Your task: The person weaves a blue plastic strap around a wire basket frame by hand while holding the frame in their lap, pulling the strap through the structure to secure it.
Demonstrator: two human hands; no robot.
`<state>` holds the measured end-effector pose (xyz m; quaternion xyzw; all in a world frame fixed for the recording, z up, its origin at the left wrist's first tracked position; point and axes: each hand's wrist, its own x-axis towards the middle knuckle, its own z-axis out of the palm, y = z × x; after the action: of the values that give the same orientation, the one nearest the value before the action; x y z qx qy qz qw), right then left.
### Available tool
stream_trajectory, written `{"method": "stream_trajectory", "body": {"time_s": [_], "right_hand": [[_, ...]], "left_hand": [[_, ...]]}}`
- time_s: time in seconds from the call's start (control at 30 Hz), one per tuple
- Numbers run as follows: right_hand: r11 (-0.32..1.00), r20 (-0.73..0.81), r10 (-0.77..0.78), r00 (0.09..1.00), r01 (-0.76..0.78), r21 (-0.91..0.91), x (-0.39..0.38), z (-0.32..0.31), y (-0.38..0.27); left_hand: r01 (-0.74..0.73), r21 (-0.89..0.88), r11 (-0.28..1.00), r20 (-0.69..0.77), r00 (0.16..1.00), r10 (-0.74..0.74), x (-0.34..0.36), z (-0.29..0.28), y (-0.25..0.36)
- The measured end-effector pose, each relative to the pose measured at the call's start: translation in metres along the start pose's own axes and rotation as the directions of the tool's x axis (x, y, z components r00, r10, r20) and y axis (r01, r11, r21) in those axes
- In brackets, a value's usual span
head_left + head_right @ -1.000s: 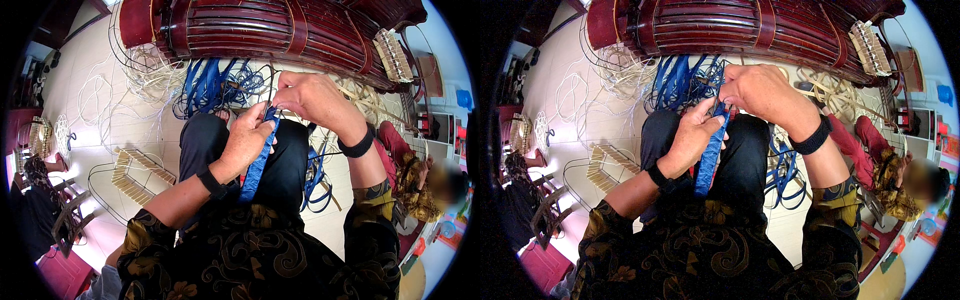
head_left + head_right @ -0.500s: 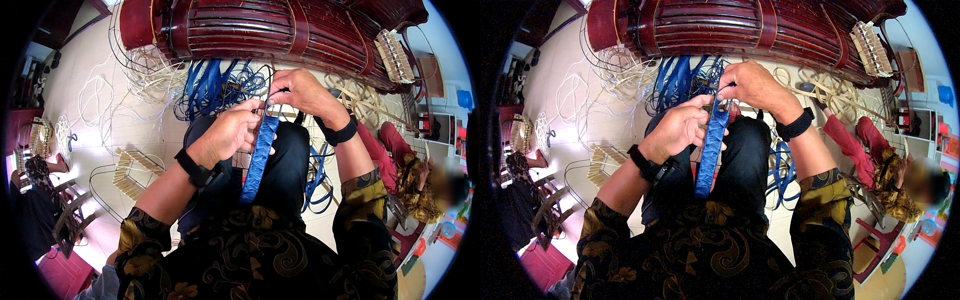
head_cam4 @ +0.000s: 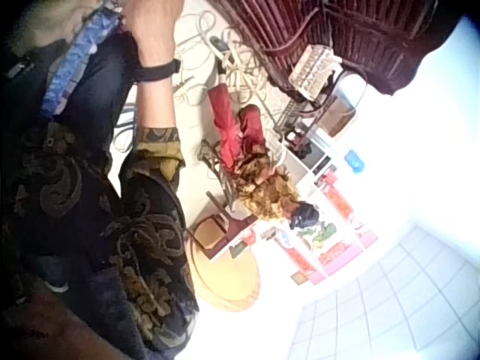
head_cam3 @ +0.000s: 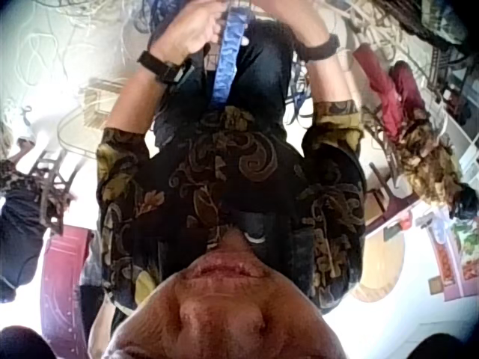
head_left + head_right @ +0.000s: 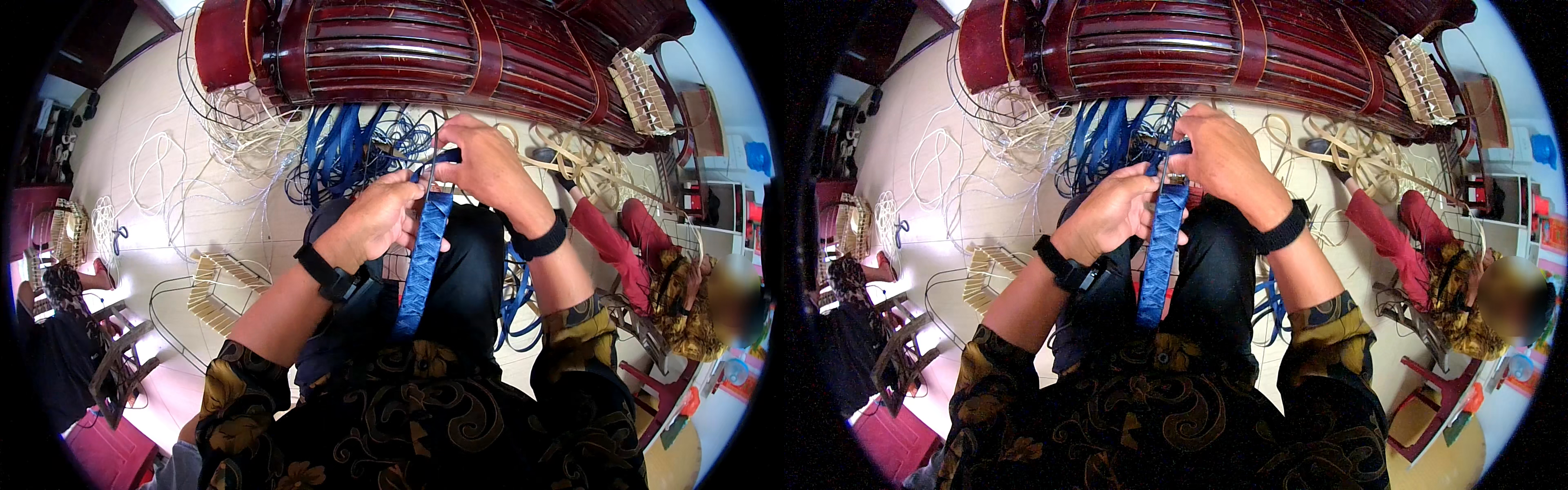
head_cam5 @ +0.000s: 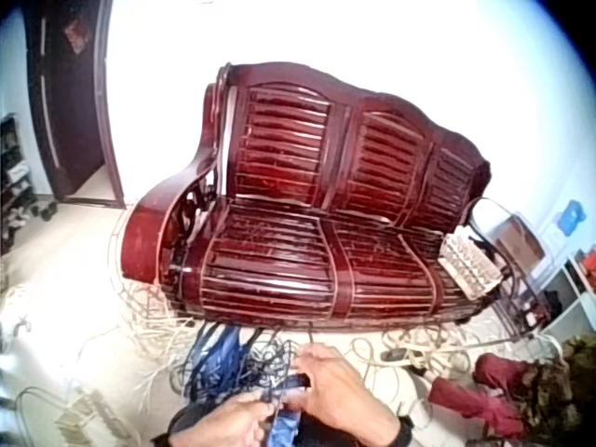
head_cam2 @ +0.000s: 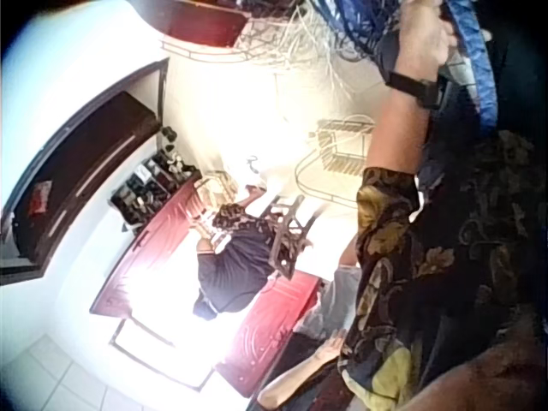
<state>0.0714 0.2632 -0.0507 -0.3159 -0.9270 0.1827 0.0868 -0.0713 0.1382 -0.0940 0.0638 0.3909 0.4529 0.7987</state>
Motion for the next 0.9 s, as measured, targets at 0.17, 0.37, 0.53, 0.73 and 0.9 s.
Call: {"method": "stream_trajectory", "body": {"time_s": [0.17, 0.37, 0.53, 0.73, 0.9], "right_hand": [[0.985, -0.389, 0.133, 0.911, -0.077, 0.157, -0.041, 0.000, -0.029], [0.335, 0.209, 0.600, 0.772, -0.480, 0.811, -0.077, 0.035, -0.045], [0.014, 0.359, 0.459, 0.812, -0.411, 0.911, -0.083, 0.051, -0.074], [-0.060, 0.457, 0.406, 0.791, -0.476, 0.877, -0.088, 0.047, -0.070], [-0.010, 0.416, 0.424, 0.805, -0.455, 0.891, -0.092, 0.051, -0.071]], "left_hand": [[-0.105, 0.077, 0.992, -0.168, 0.979, 0.116, 0.002, 0.010, -0.009], [-0.193, 0.121, 0.974, -0.255, 0.942, 0.218, -0.002, 0.012, -0.007], [-0.394, 0.276, 0.877, -0.378, 0.794, 0.476, 0.003, 0.018, -0.017], [-0.408, 0.030, 0.912, -0.428, 0.820, 0.381, -0.007, 0.023, -0.018], [-0.407, -0.135, 0.903, -0.404, 0.855, 0.325, -0.012, 0.013, -0.028]]}}
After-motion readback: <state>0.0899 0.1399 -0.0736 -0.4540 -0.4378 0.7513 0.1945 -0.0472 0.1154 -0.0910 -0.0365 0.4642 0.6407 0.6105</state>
